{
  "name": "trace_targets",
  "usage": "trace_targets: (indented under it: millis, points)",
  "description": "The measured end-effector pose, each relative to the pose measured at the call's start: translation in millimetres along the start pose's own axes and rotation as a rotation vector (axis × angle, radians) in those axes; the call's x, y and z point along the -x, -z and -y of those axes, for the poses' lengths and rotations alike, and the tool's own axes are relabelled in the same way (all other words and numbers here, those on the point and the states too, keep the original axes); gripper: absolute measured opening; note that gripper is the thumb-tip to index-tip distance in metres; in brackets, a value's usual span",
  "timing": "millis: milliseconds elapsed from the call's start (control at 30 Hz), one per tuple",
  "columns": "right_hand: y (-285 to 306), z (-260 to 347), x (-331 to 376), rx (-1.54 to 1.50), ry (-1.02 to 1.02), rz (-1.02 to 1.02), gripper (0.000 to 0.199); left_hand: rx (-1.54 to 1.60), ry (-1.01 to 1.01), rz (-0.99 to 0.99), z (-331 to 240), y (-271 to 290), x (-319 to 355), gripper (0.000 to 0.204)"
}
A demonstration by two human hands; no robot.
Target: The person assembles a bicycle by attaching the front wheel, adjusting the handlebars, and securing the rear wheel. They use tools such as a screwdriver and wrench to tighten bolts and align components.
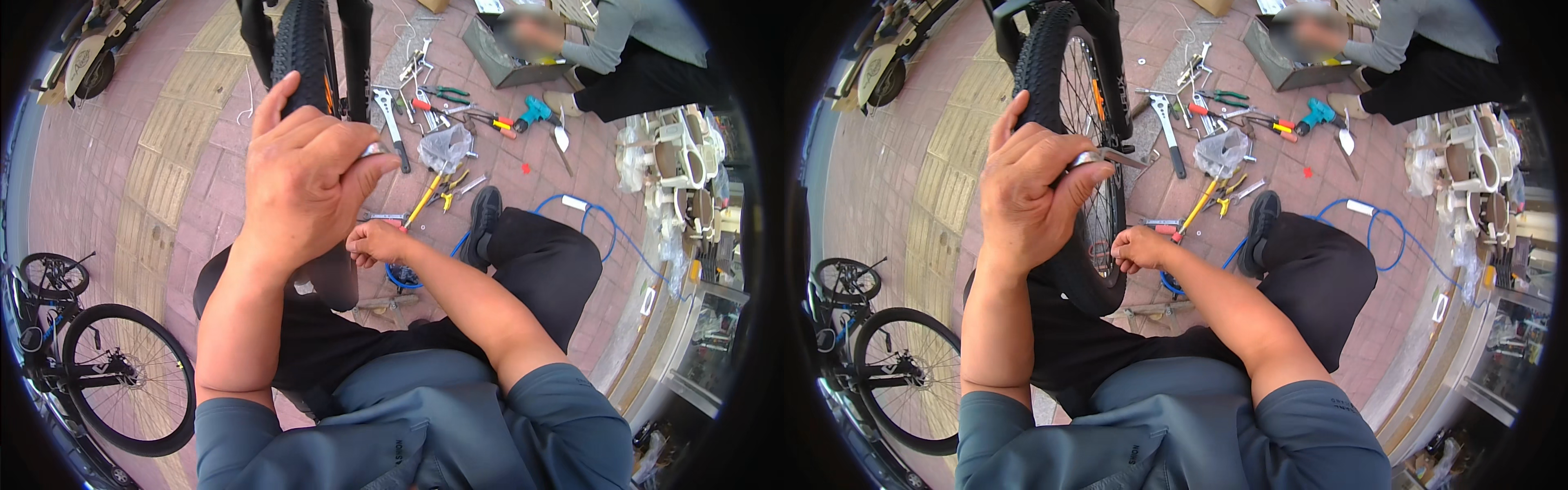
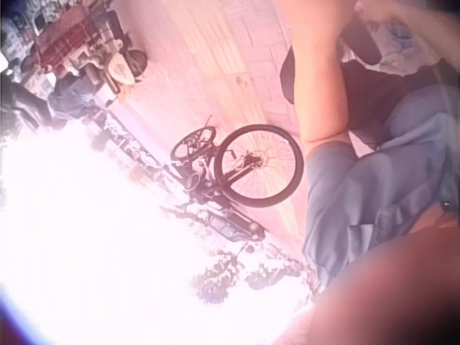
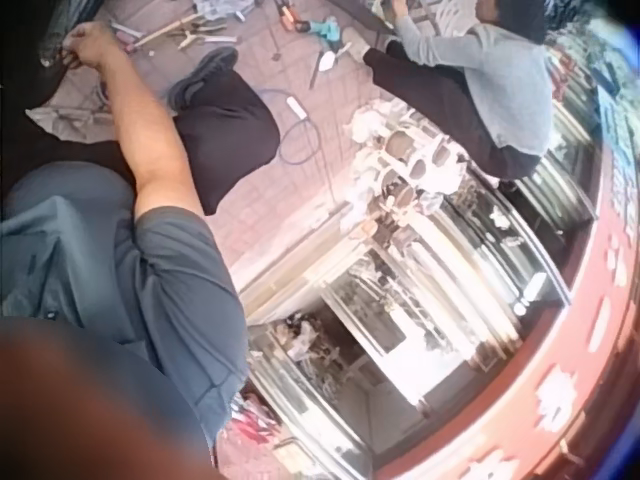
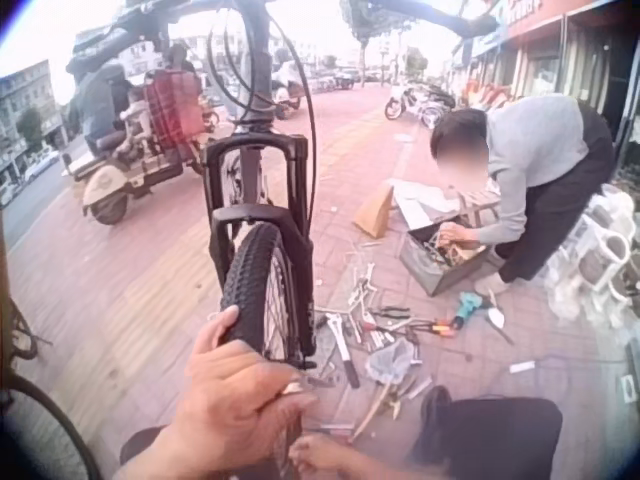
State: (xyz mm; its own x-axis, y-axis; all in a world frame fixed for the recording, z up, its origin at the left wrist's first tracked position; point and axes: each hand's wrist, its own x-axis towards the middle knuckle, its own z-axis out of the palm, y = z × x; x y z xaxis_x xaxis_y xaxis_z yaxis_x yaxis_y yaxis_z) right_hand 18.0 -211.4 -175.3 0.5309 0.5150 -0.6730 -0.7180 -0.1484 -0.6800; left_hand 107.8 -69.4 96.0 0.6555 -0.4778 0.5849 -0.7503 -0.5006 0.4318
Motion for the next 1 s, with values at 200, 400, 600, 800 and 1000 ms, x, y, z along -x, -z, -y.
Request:
trace_targets:
  millis: [200,400,600,800,1000]
  points:
    - [2,10,8,-0.081,-0.004,0.099,0.015,-0.045,-0.011,0.008,-3,0,-5,0.019]
    - [-1,24,17,0.051,0.016,0.231,0.021,-0.072,0.014,0.035,-3,1,-4,0.021]
    - [-2,35,25,0.141,0.01,0.277,0.022,-0.07,0.0,0.037,-3,1,-4,0.021]
    - [-8,52,29,0.11,0.141,0.236,0.016,-0.072,0.002,0.042,-4,3,-6,0.02]
    - [-14,46,28,0.08,0.096,0.252,0.016,-0.007,0.021,0.023,-4,3,-5,0.019]
